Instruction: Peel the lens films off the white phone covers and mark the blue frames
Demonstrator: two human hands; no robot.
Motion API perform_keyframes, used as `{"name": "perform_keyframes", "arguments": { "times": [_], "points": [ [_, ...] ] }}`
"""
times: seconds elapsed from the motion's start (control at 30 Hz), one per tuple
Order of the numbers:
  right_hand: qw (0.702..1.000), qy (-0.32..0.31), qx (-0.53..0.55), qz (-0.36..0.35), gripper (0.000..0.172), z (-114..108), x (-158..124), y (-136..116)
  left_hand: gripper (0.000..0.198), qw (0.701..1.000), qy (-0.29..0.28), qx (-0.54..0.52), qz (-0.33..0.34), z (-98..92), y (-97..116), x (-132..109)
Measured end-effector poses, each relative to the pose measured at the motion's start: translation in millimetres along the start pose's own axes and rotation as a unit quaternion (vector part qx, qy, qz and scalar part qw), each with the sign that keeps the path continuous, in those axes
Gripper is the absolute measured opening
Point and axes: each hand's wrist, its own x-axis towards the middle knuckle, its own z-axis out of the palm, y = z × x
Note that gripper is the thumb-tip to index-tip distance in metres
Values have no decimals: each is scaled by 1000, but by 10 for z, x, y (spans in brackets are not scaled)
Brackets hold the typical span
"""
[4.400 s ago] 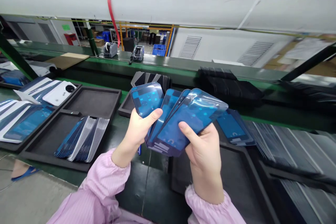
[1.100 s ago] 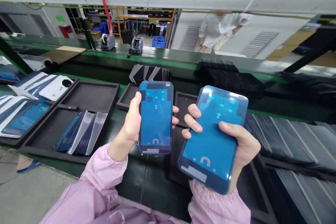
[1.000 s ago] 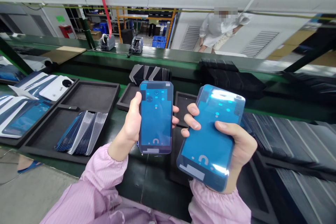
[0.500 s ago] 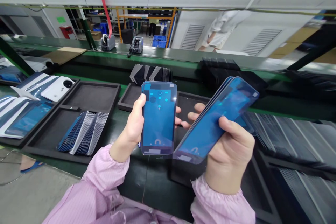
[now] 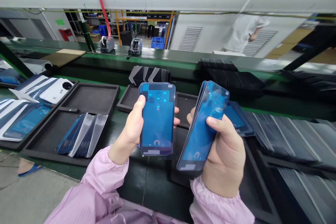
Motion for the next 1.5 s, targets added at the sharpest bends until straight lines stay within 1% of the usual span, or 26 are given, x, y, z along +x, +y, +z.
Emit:
{"name": "perform_keyframes", "arguments": {
  "times": [0.07, 0.13, 0.23, 0.33, 0.53, 0.67, 0.77, 0.93, 1.1, 1.17, 1.3, 1.37, 1.43, 1.5],
  "points": [
    [1000, 5, 7, 13, 28, -14, 15, -7, 69, 1000, 7, 7, 2, 3, -3, -1],
    [999, 5, 21, 43, 28, -29, 39, -10, 67, 1000, 12, 7, 5, 5, -4, 0],
    [993, -17, 62, 100, 26, -40, 78, -10, 68, 1000, 13, -10, -1, -1, 2, 7],
    [987, -40, 88, 124, 27, -22, 91, -9, 70, 999, 4, -30, -13, -23, 3, 26],
    [990, -41, 69, 120, 31, 40, 43, 12, 74, 999, -12, -36, -12, -66, -34, 59],
    [991, -50, 41, 118, 33, 32, 36, 20, 75, 999, -15, -31, -8, -64, -40, 54],
    [992, -55, 31, 109, 32, 16, 45, 27, 73, 1000, -10, -24, -4, -57, -39, 43],
    [992, -68, 23, 104, 30, 29, 49, 36, 69, 999, 13, -29, -4, -48, -50, 41],
    [992, -68, 24, 103, 36, 38, 47, 41, 69, 999, 19, -33, -3, -7, -35, 19],
    [992, -74, 25, 104, 35, 31, 53, 48, 70, 1000, 11, -29, -4, -4, -23, 14],
    [990, -83, 29, 107, 36, 34, 60, 48, 76, 999, -25, -42, -11, -27, -6, 18],
    [990, -85, 33, 112, 36, 48, 56, 39, 75, 999, -30, -45, -8, -28, -6, 15],
    [989, -84, 37, 116, 35, 56, 53, 32, 69, 999, -17, -51, -2, -12, -14, 13],
    [989, -79, 35, 116, 35, 52, 61, 41, 61, 998, 12, -55, 4, 15, -29, 25]
  ]
}}
